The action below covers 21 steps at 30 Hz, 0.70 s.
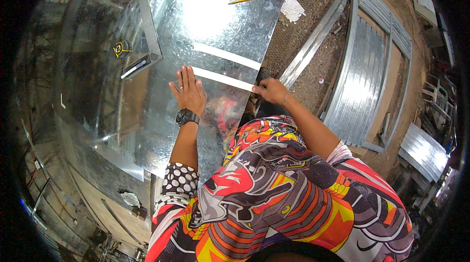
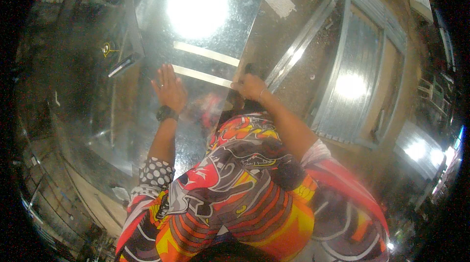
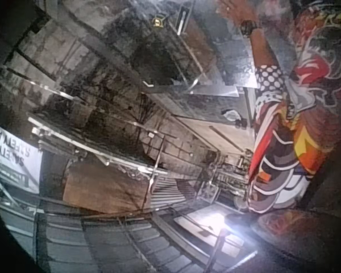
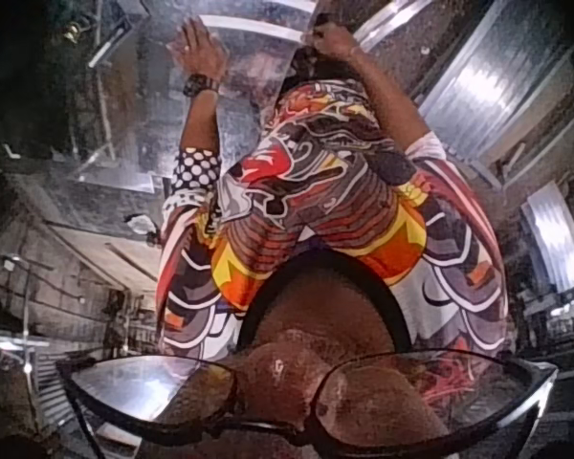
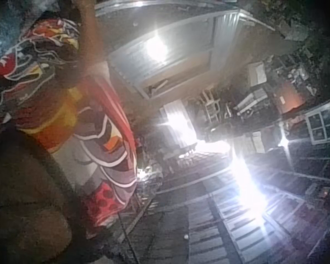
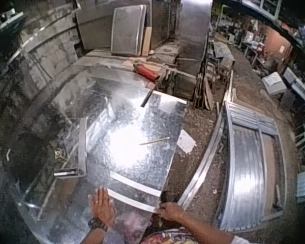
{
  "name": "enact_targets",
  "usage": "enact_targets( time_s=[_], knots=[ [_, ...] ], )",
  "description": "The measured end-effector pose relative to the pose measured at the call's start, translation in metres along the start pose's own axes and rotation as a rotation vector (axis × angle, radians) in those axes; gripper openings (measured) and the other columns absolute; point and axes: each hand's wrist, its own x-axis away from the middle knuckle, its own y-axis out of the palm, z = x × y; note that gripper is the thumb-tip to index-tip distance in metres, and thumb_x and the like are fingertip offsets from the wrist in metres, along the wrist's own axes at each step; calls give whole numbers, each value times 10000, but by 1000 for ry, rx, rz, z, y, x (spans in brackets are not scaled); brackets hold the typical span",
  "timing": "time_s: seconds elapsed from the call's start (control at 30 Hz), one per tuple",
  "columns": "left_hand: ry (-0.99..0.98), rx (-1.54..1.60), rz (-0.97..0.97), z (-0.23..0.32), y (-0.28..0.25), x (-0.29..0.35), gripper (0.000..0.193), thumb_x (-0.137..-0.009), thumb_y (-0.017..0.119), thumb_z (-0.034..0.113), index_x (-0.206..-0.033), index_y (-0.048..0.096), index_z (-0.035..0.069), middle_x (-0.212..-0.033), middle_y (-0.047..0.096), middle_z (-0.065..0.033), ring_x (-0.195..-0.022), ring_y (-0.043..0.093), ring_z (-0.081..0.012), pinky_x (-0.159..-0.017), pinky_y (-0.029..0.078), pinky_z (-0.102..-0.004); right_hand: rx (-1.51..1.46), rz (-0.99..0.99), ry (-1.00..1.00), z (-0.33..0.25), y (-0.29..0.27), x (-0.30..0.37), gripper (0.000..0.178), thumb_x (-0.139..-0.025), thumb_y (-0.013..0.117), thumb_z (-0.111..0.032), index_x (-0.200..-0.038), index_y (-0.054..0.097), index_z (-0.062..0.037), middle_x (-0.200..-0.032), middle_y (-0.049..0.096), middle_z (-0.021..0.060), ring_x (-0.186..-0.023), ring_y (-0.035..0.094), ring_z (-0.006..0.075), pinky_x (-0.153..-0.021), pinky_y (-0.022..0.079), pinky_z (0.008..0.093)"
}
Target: The person places a straight metal strip on a large metal sheet, then uses a pencil to mark lines along the strip's edges. They reposition the strip and repeat the marking process. Finally, they use a tape measure to measure and mark additional points on the sheet.
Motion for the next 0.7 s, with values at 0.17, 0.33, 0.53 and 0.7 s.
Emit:
enact_targets(
  time_s=[0.17, 0.33, 0.53, 0.7],
  knots=[
    [-1, 15, -5, 0, -1, 0, 617, -1066, 392, 293, -1635, 298, 71, -1701, 290, -145, -1580, 236, -361, -1247, 123, -656, 66, 17, -46, 6, 4, -4, 536, -938, 650, -520, -999, 772, -2, -1049, 734, 267, -1016, 700, 449, -918, 531, 516],
    [7, 9, 3, -2, 1, 0, 619, -1065, 403, 297, -1633, 300, 74, -1701, 293, -140, -1577, 244, -361, -1238, 139, -666, 5, 110, -129, 16, 12, -5, 510, -943, 680, -517, -869, 750, -17, -778, 697, 221, -736, 695, 379, -701, 522, 478],
    [1, -8, 6, -2, 3, 0, 622, -1062, 417, 285, -1633, 295, 71, -1700, 294, -145, -1574, 251, -365, -1234, 146, -671, 16, 144, -160, 16, 13, -2, 514, -940, 686, -517, -872, 749, -12, -783, 704, 211, -728, 689, 370, -701, 521, 471],
    [-32, 18, -58, -2, 0, 1, 610, -1098, 348, 320, -1662, 236, 117, -1734, 213, -102, -1603, 174, -320, -1260, 51, -649, 16, 126, -121, 12, 11, 2, 514, -941, 690, -513, -887, 752, -7, -800, 713, 211, -732, 691, 359, -705, 520, 462]
  ],
)
